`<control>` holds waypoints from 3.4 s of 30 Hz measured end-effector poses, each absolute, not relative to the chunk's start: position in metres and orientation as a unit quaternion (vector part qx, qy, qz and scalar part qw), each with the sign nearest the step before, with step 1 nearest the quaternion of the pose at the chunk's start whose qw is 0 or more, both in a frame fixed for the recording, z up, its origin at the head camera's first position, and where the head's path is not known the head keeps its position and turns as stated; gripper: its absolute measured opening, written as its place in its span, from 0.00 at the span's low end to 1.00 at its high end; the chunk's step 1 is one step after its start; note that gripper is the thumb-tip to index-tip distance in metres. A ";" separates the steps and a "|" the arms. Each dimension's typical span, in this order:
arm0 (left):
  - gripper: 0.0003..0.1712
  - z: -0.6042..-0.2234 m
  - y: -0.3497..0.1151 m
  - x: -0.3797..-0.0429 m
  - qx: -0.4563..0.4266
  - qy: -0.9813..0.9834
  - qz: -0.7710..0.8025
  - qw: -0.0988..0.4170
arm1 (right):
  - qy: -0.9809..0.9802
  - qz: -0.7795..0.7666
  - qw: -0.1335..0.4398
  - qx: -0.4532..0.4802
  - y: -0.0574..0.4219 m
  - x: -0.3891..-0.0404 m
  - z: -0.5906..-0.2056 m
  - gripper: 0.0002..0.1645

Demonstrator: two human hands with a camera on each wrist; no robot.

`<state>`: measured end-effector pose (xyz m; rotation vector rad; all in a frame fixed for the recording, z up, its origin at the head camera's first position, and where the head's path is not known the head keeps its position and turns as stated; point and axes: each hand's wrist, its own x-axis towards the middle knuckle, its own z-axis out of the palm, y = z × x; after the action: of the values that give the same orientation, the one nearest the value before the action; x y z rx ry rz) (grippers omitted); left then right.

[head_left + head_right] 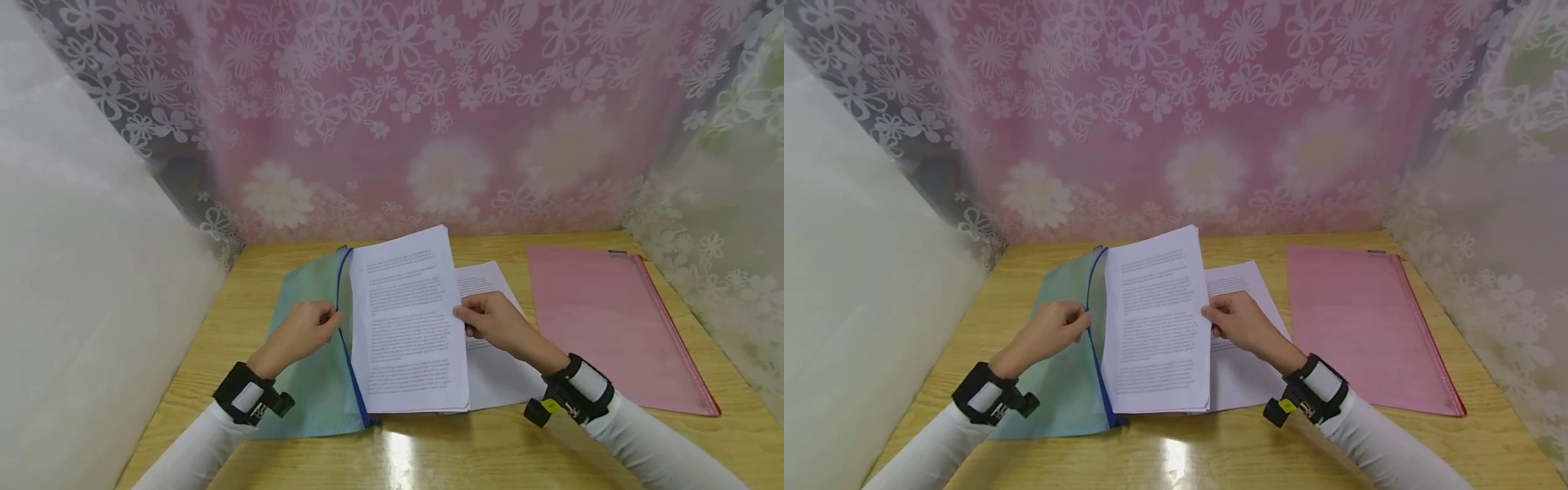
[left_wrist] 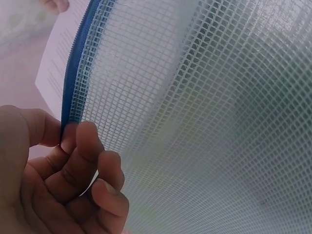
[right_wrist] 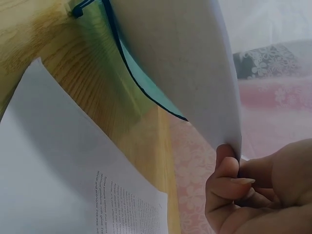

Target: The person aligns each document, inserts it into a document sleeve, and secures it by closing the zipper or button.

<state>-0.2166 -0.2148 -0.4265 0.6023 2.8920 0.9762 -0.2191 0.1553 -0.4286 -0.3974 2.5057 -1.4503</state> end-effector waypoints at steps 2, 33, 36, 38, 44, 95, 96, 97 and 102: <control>0.24 -0.427 -0.214 -0.216 0.193 0.930 0.312 0.016 | 0.851 -0.495 0.114 -0.137 0.155 -0.220 -0.429 0.14; 0.21 -0.430 -0.210 -0.218 0.194 0.935 0.297 0.010 | 0.838 -0.508 0.157 -0.122 0.142 -0.226 -0.441 0.16; 0.21 -0.429 -0.208 -0.218 0.194 0.935 0.295 0.012 | 0.836 -0.511 0.157 -0.124 0.138 -0.225 -0.439 0.15; 0.22 -0.429 -0.207 -0.219 0.194 0.936 0.295 0.012 | 0.834 -0.514 0.157 -0.125 0.135 -0.225 -0.439 0.16; 0.20 -0.428 -0.203 -0.219 0.198 0.935 0.293 0.009 | 0.831 -0.517 0.158 -0.128 0.128 -0.225 -0.441 0.17; 0.20 -0.434 -0.186 -0.221 0.210 0.931 0.298 0.011 | 0.869 -0.453 0.122 -0.156 0.111 -0.224 -0.445 0.18; 0.20 -0.433 -0.186 -0.221 0.209 0.931 0.300 0.013 | 0.867 -0.457 0.124 -0.156 0.110 -0.224 -0.445 0.18; 0.20 -0.433 -0.185 -0.222 0.209 0.930 0.301 0.015 | 0.865 -0.460 0.126 -0.155 0.109 -0.225 -0.445 0.18; 0.21 -0.432 -0.182 -0.222 0.209 0.929 0.305 0.018 | 0.856 -0.474 0.134 -0.156 0.104 -0.225 -0.446 0.17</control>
<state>-0.2219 -0.1819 -0.4316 0.6478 2.8862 0.9477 -0.2251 0.1035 -0.4456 -0.4513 2.4811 -1.3750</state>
